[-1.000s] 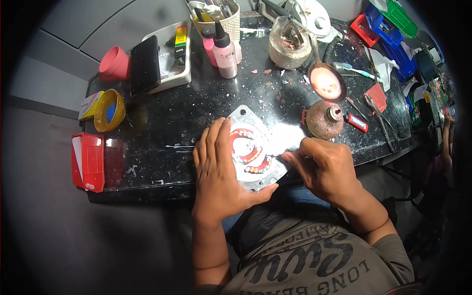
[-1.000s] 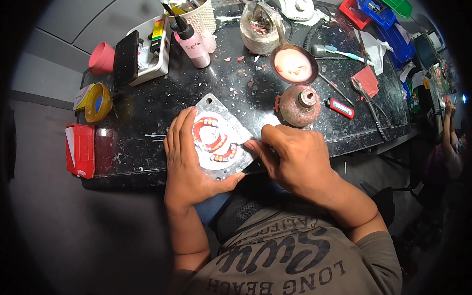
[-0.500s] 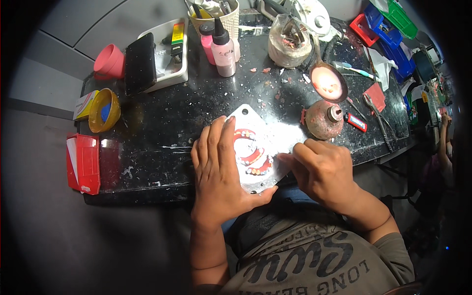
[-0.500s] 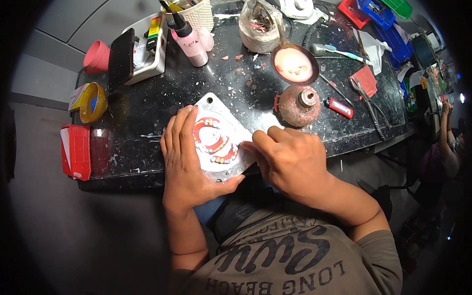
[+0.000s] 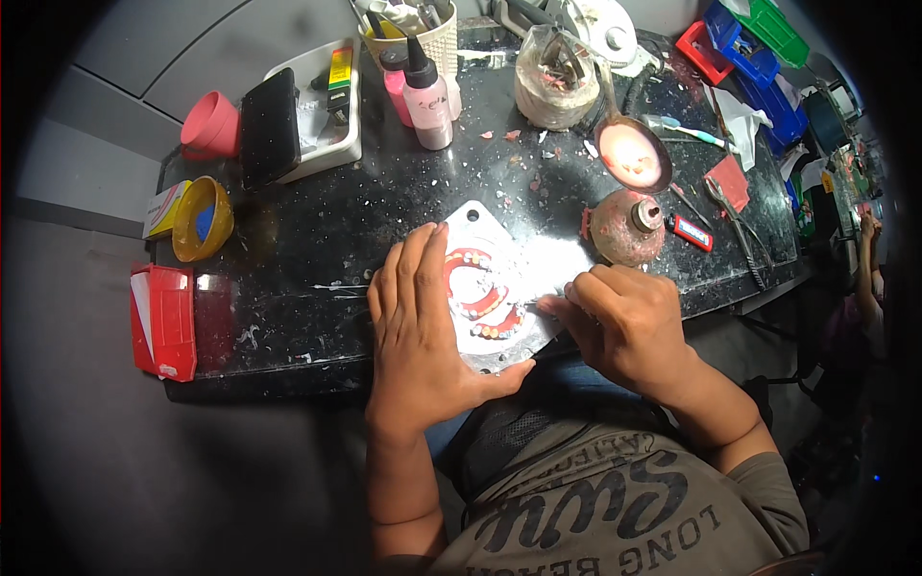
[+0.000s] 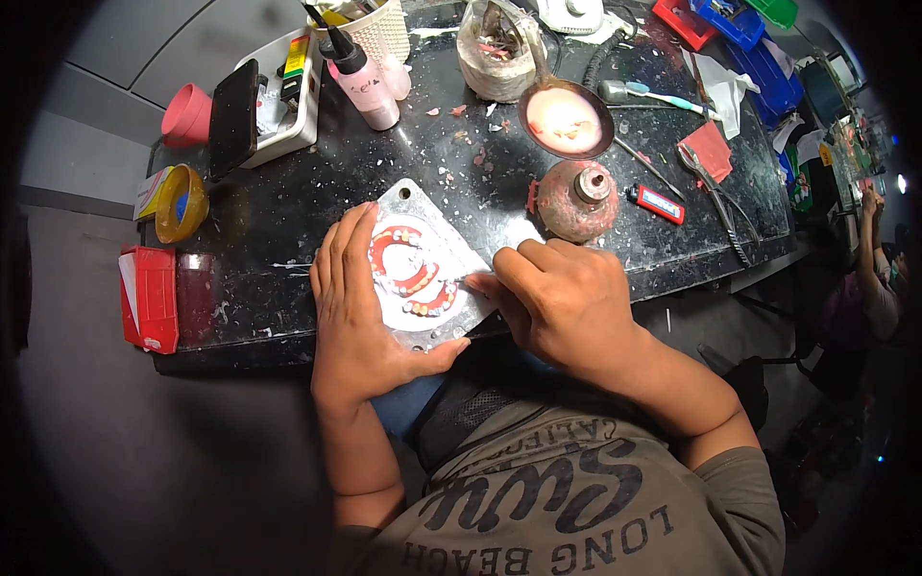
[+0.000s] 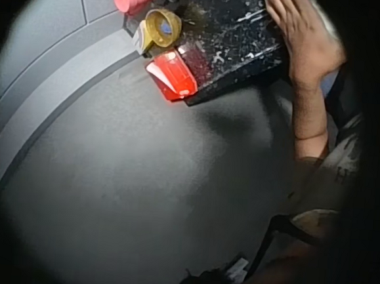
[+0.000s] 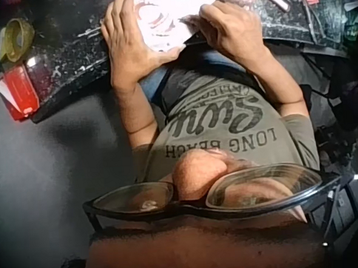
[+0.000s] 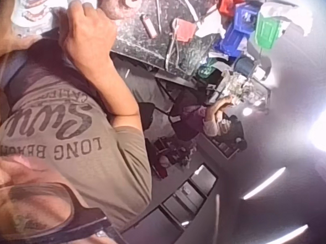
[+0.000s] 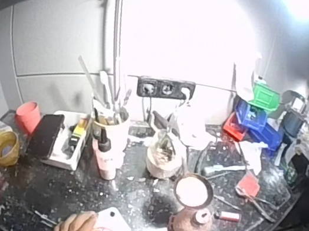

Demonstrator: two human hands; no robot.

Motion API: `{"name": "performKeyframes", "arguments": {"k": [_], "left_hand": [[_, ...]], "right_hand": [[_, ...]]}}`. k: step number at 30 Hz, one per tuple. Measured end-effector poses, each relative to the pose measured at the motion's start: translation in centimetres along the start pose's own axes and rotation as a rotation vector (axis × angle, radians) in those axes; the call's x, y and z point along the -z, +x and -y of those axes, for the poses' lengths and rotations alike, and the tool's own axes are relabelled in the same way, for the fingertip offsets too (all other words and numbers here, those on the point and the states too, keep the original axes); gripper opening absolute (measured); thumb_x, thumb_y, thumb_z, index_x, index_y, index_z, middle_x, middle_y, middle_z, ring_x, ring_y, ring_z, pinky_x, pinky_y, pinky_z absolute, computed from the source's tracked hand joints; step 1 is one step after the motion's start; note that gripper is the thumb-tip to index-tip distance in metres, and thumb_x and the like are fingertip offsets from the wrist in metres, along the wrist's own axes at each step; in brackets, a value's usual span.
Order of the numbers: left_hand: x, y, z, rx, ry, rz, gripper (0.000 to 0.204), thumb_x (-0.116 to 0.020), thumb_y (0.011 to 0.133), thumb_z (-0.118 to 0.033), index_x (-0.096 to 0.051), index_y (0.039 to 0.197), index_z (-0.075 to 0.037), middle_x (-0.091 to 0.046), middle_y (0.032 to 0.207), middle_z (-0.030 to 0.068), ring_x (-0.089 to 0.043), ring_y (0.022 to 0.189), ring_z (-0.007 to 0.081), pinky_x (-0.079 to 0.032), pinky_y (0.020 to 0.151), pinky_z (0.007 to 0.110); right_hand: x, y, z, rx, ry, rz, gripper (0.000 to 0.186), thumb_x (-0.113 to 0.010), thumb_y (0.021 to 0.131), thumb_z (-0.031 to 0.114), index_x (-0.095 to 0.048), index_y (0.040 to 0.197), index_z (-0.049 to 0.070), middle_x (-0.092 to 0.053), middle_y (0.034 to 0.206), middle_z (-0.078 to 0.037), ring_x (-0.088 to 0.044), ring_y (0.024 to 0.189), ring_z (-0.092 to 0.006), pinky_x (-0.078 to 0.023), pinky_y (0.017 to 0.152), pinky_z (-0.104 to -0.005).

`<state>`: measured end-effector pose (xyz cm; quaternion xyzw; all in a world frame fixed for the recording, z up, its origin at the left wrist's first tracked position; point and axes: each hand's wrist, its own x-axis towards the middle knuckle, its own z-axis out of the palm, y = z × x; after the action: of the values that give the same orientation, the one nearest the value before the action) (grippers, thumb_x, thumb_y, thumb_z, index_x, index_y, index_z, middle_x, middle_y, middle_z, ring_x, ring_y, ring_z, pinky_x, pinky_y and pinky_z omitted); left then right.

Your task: The person uses a tool to scrape and remove material from the surface of a dental model held in a metal base, turning the model and repeating the scraping action across different sections of the prosthesis.

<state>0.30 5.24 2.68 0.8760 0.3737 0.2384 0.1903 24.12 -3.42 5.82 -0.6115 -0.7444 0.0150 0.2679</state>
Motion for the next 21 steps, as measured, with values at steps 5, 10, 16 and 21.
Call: {"name": "performKeyframes", "arguments": {"k": [5,10,16,21], "left_hand": [[0.2,0.1,0.3,-0.007,0.005,0.007,0.146,-0.103,0.057,-0.059,-0.037,0.171,0.004,-0.047,0.171,0.0271,-0.044,0.157,0.0482,-0.031,0.131,0.061],[1.0,0.5,1.1,-0.063,-0.037,0.067,0.143,-0.104,0.057,-0.060,-0.041,0.171,0.002,-0.047,0.174,0.0266,-0.038,0.165,0.0510,-0.023,0.138,0.061],[3.8,0.8,4.1,-0.156,-0.113,0.132,0.124,-0.104,0.063,-0.060,-0.058,0.165,-0.005,-0.048,0.177,0.0258,-0.035,0.170,0.0480,-0.022,0.140,0.062],[6.0,-0.8,5.5,-0.070,-0.341,0.063,0.083,-0.102,0.078,-0.028,-0.071,0.151,-0.003,-0.067,0.160,0.0238,-0.063,0.150,0.0444,-0.047,0.129,0.052]], "right_hand": [[-0.2,0.4,-0.1,0.033,-0.078,-0.012,0.033,-0.089,0.097,0.027,-0.064,0.083,0.010,-0.060,0.075,-0.007,-0.063,0.065,-0.0278,-0.049,0.058,-0.0441],[-0.2,0.1,-0.2,0.047,-0.083,-0.044,0.034,-0.090,0.096,0.028,-0.063,0.087,0.009,-0.059,0.076,-0.007,-0.061,0.065,-0.0300,-0.048,0.060,-0.0451],[0.7,-0.4,-0.1,-0.088,-0.046,-0.047,0.049,-0.098,0.089,0.040,-0.061,0.085,0.009,-0.062,0.073,-0.009,-0.064,0.063,-0.0303,-0.049,0.058,-0.0446],[1.6,-0.3,0.2,-0.083,0.053,0.030,0.059,-0.102,0.084,0.047,-0.058,0.084,0.008,-0.060,0.070,-0.009,-0.063,0.062,-0.0308,-0.048,0.057,-0.0432]]}}
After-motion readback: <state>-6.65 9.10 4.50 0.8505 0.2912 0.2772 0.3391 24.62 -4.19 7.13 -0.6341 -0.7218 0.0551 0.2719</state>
